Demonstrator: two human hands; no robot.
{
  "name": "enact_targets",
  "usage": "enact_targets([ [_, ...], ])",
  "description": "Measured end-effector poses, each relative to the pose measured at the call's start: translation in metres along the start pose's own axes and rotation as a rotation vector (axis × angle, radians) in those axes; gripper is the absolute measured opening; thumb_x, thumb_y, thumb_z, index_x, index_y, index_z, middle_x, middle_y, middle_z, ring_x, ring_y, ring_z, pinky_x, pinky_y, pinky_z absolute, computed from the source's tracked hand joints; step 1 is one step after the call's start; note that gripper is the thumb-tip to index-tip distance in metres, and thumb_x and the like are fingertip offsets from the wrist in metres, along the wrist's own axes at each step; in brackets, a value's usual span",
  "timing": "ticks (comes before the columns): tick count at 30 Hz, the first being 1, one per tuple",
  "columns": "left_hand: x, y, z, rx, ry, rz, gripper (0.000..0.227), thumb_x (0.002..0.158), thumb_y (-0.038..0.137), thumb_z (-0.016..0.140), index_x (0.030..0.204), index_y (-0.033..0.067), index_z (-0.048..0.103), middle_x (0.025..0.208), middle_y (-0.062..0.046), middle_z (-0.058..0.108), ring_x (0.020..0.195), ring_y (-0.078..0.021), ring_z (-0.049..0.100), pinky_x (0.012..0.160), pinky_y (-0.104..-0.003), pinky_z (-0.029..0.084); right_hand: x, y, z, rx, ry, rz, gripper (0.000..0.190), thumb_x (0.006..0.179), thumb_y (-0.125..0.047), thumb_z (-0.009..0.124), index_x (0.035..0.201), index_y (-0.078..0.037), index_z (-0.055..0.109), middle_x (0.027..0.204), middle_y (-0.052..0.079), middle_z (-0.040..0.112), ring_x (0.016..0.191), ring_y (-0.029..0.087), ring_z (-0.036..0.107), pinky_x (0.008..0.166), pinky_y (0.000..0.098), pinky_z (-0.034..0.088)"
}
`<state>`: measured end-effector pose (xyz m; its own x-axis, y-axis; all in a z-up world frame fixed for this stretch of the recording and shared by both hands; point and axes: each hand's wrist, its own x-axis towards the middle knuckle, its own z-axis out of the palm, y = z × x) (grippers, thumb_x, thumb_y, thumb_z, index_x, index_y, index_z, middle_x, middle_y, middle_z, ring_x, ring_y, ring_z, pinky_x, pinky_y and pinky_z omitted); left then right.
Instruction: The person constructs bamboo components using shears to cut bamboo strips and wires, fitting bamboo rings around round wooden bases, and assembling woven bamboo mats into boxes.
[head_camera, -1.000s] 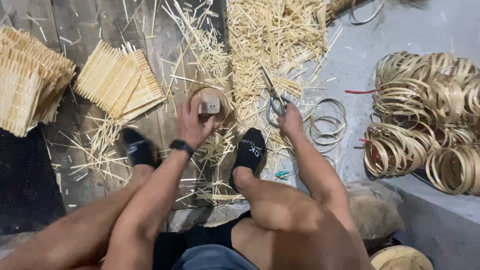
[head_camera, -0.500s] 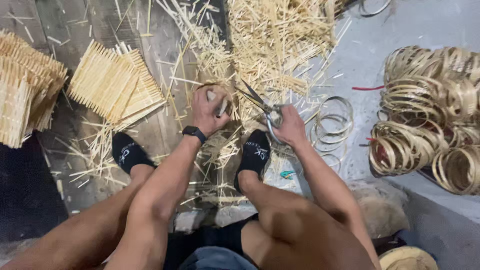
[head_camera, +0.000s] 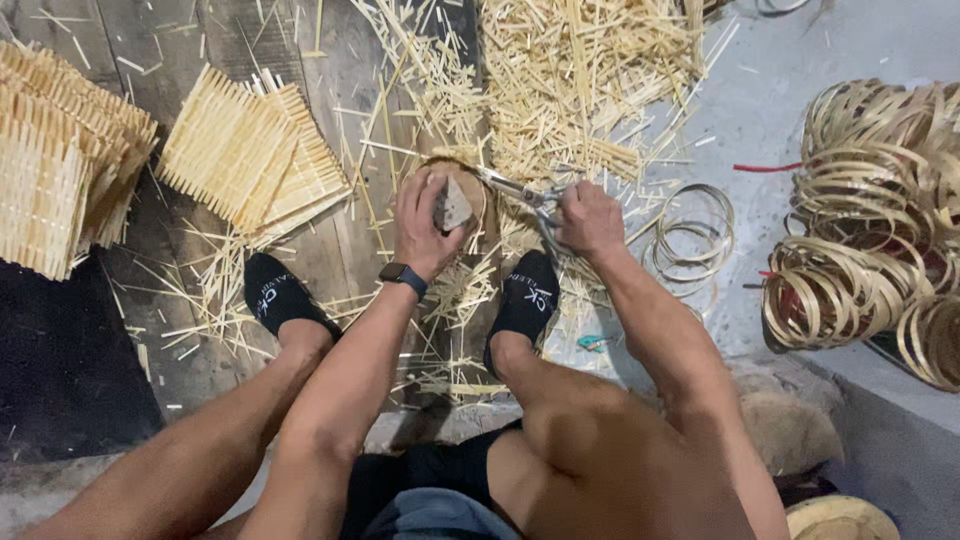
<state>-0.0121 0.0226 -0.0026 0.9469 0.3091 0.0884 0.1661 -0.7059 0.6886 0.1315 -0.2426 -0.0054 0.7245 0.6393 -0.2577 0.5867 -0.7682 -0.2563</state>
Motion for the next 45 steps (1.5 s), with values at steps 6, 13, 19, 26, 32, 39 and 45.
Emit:
enact_targets([
  [6, 0.009, 0.001, -0.006, -0.128, -0.148, 0.021, 0.08, 0.066, 0.01, 0.082, 0.141, 0.011, 0.054, 0.154, -0.017, 0.046, 0.144, -0.0437, 0.042, 0.122, -0.052, 0.038, 0.019, -0.029, 0.003, -0.114, -0.122, 0.08, 0.041, 0.088, -0.036, 0.068, 0.106, 0.001, 0.066, 0.091, 0.017, 0.059, 0.08, 0.029, 0.061, 0.071, 0.045, 0.054],
  [13, 0.003, 0.028, 0.005, -0.085, -0.081, -0.118, 0.084, 0.068, 0.02, 0.089, 0.145, 0.0251, 0.055, 0.15, -0.031, 0.04, 0.137, -0.0493, 0.042, 0.115, -0.051, 0.038, 0.009, 0.001, -0.002, -0.075, 0.025, 0.014, 0.037, 0.089, -0.035, 0.068, 0.105, -0.001, 0.066, 0.098, 0.018, 0.061, 0.089, 0.032, 0.062, 0.076, 0.047, 0.054],
  [19, 0.0, 0.014, 0.005, -0.102, -0.088, -0.038, 0.083, 0.073, 0.01, 0.076, 0.151, 0.0177, 0.049, 0.152, -0.029, 0.047, 0.141, -0.0458, 0.046, 0.12, -0.049, 0.039, 0.014, -0.004, 0.005, -0.077, 0.04, 0.016, 0.037, 0.086, -0.032, 0.068, 0.104, 0.001, 0.066, 0.096, 0.017, 0.061, 0.09, 0.033, 0.064, 0.077, 0.0471, 0.055],
  [26, 0.012, 0.021, -0.009, -0.165, -0.182, -0.038, 0.084, 0.071, 0.005, 0.074, 0.15, 0.0069, 0.046, 0.149, -0.021, 0.052, 0.136, -0.0423, 0.049, 0.117, -0.046, 0.042, 0.016, -0.004, 0.0, -0.099, 0.082, -0.056, 0.053, 0.081, -0.046, 0.073, 0.102, 0.002, 0.067, 0.095, 0.02, 0.062, 0.088, 0.035, 0.064, 0.076, 0.0478, 0.055],
  [32, 0.024, 0.016, -0.02, -0.066, -0.281, 0.007, 0.087, 0.062, 0.001, 0.076, 0.145, 0.0127, 0.053, 0.133, -0.018, 0.058, 0.129, -0.0404, 0.049, 0.114, -0.045, 0.041, 0.013, 0.008, -0.001, -0.053, -0.109, 0.008, 0.044, 0.089, -0.041, 0.069, 0.11, -0.003, 0.067, 0.104, 0.017, 0.062, 0.096, 0.032, 0.063, 0.08, 0.0468, 0.055],
  [39, 0.032, 0.016, -0.025, -0.143, -0.436, 0.145, 0.084, 0.063, -0.005, 0.069, 0.143, 0.016, 0.057, 0.133, -0.014, 0.059, 0.13, -0.0377, 0.052, 0.117, -0.045, 0.043, 0.026, -0.021, -0.014, -0.166, 0.034, -0.081, 0.053, 0.076, -0.048, 0.071, 0.101, -0.001, 0.068, 0.094, 0.017, 0.063, 0.09, 0.032, 0.065, 0.078, 0.0453, 0.056],
  [45, 0.025, 0.04, -0.026, -0.04, -0.2, -0.007, 0.064, 0.055, 0.005, 0.076, 0.117, 0.0232, 0.074, 0.139, -0.025, 0.044, 0.128, -0.0481, 0.036, 0.108, -0.058, 0.037, 0.014, 0.014, -0.009, -0.061, -0.109, 0.0, 0.037, 0.094, -0.039, 0.065, 0.112, -0.007, 0.068, 0.112, 0.013, 0.062, 0.104, 0.031, 0.063, 0.089, 0.0467, 0.054],
])
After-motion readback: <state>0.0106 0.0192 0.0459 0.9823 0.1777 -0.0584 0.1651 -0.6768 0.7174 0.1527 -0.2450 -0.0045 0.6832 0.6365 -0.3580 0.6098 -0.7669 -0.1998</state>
